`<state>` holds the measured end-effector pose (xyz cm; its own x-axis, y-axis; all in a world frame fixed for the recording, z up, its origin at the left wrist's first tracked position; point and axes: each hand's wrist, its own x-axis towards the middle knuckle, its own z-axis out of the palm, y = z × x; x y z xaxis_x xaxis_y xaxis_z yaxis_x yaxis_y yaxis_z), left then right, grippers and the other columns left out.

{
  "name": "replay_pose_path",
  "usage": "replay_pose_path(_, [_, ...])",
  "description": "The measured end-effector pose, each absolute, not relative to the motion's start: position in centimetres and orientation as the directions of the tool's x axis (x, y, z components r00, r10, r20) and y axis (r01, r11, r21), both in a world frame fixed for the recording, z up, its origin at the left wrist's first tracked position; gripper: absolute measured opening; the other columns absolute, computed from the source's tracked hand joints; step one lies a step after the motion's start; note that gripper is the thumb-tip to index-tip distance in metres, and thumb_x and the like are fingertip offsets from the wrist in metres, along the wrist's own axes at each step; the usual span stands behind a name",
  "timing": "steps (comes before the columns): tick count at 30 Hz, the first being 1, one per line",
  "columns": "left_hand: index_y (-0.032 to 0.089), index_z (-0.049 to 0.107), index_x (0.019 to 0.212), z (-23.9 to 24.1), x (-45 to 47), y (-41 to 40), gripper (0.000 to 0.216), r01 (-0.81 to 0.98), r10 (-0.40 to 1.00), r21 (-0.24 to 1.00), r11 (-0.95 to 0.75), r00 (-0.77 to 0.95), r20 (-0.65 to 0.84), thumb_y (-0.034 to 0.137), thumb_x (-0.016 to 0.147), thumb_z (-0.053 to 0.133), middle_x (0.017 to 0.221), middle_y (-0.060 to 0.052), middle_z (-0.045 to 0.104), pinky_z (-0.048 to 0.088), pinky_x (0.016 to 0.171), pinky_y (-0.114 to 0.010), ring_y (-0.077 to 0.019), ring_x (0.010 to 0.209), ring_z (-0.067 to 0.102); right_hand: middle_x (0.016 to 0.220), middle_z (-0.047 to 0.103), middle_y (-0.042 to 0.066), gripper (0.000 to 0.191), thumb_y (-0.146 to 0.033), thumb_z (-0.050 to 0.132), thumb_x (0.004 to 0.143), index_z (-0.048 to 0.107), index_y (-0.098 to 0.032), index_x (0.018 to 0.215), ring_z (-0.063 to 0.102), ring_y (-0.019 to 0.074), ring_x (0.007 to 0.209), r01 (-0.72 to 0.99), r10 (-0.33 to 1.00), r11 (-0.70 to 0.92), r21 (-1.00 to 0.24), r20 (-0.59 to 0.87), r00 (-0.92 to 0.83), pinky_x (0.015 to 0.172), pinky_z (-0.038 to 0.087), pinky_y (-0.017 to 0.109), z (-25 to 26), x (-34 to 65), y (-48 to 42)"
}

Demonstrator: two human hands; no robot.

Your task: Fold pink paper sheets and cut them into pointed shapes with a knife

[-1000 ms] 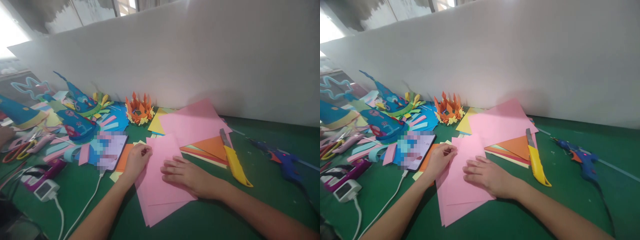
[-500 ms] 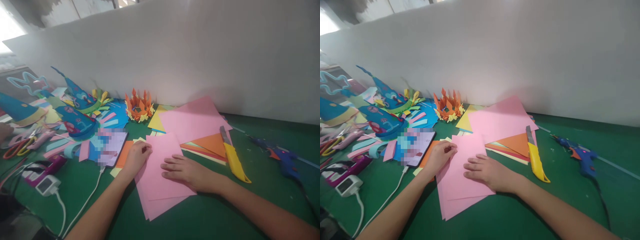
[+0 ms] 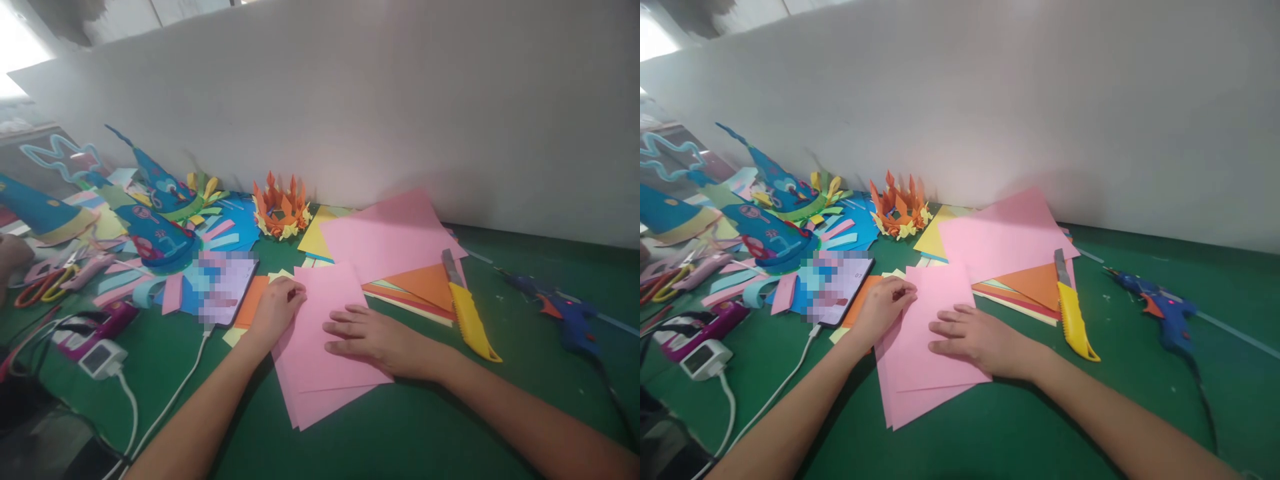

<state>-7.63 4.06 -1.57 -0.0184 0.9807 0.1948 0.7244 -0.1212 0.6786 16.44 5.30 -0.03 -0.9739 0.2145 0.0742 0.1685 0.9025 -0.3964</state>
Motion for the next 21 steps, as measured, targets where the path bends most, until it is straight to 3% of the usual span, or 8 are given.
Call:
replay_pose_path(9, [0.019,0.071,0.079,-1.41,-7.65,3.99,0.011,0.749,0.980,0.648,-0.136,0.006,0.199,0.015,0.081,0.061,0.082,-0.004,0.067,0.048,0.071,-0.030,-0.0181,0.077,0.061,0.140,0.050,0.009,0.044,-0.014,0.039,0.094,0.049,-0.027,0.134,0.037,0.0250,0.133,0.172,0.204,0.920,-0.352,0.056,-0.977,0.107,0.029,0.048,-0.18,16.40,5.26])
replay_pose_path(15, [0.018,0.071,0.078,-1.28,-7.32,3.65,0.015,0.797,0.979,0.587,-0.140,0.021,0.205,0.013,0.082,0.057,0.092,-0.005,0.060,0.049,0.072,-0.030,-0.0177,0.082,0.060,0.140,0.050,0.008,0.039,-0.017,0.034,0.097,0.050,-0.025,0.132,0.038,0.0243,0.133,0.178,0.206,0.927,-0.331,0.052,-0.977,0.107,0.029,0.048,-0.16,16.37,5.25])
replay_pose_path(21, [0.015,0.071,0.083,-1.07,-7.40,3.61,0.012,0.791,0.987,0.606,-0.082,-0.020,0.159,0.012,0.082,0.059,0.096,-0.006,0.059,0.051,0.077,-0.031,-0.0175,0.085,0.061,0.139,0.050,0.008,0.039,-0.017,0.033,0.098,0.051,-0.026,0.131,0.038,0.0233,0.133,0.177,0.203,0.928,-0.328,0.049,-0.978,0.107,0.029,0.047,-0.05,16.31,5.24])
